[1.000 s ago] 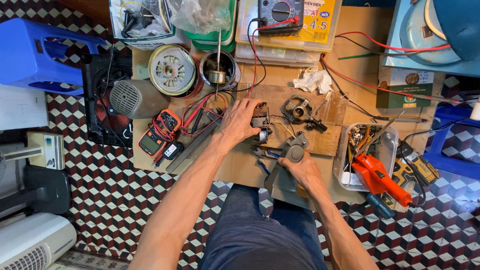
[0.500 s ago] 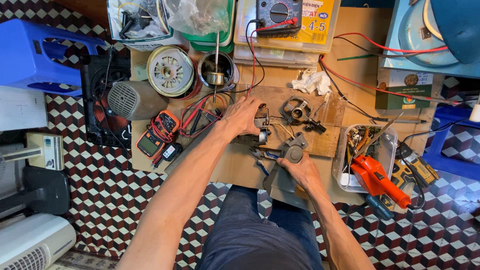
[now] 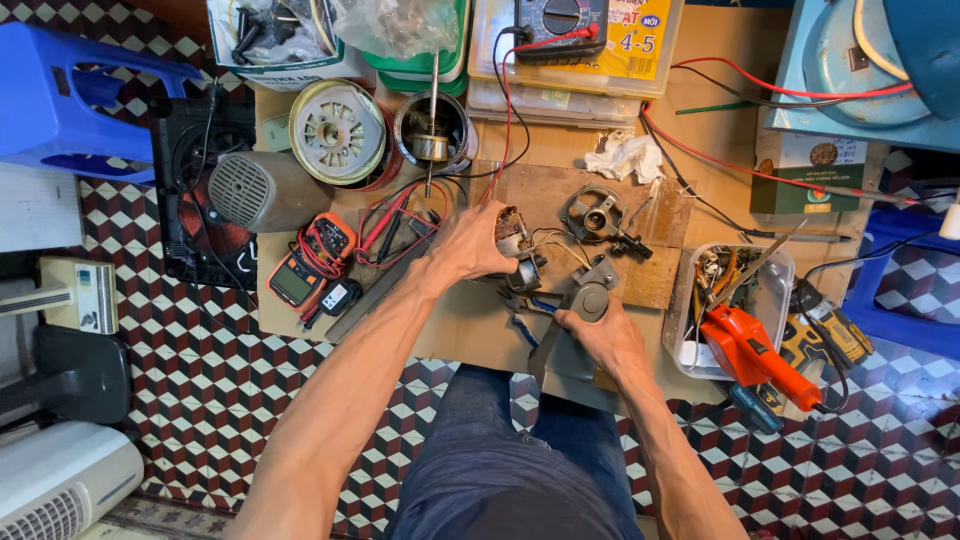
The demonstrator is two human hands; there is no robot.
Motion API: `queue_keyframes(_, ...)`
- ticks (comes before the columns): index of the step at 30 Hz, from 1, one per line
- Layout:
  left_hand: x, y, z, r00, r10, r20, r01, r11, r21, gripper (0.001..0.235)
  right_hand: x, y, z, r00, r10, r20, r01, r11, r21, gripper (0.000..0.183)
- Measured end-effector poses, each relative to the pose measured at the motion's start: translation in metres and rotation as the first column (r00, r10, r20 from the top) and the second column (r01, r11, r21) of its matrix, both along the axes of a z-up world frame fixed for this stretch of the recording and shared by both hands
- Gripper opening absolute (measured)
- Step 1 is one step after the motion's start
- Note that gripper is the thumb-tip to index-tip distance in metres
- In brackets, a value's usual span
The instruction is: The person disassembles a small electrical motor on a workbench, using a cordless drill to remove screws and separate the housing. They remove the rotor and stator, inspect the internal components, and place the parts on the table.
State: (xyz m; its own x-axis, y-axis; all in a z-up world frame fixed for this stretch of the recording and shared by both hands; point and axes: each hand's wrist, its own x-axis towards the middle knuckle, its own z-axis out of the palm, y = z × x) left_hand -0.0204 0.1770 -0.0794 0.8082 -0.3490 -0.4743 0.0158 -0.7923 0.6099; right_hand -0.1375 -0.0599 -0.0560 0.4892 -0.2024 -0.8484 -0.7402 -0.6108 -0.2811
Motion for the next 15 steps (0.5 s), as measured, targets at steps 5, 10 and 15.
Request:
queue_keyframes(5, -0.041, 0.008, 0.021, 0.936, 0.347, -0.05, -0.351, 0.928, -0.126, 0.084, 0.005, -0.002, 0.023, 0.997, 0.029, 0.067, -0.028, 1.0, -0.01, 0.082)
queue_keyframes(10, -0.103, 0.025, 0.041, 0.832, 0.553, -0.043, -0.553, 0.823, -0.127, 0.08, 0.007, 0.012, 0.039, 0.985, 0.156, 0.076, -0.153, 0.987, -0.052, 0.074)
queue_keyframes(15, -0.147, 0.045, 0.042, 0.713, 0.691, -0.123, -0.7, 0.712, -0.056, 0.077, 0.003, 0.04, 0.029, 0.95, 0.292, 0.109, -0.291, 0.956, -0.029, 0.073)
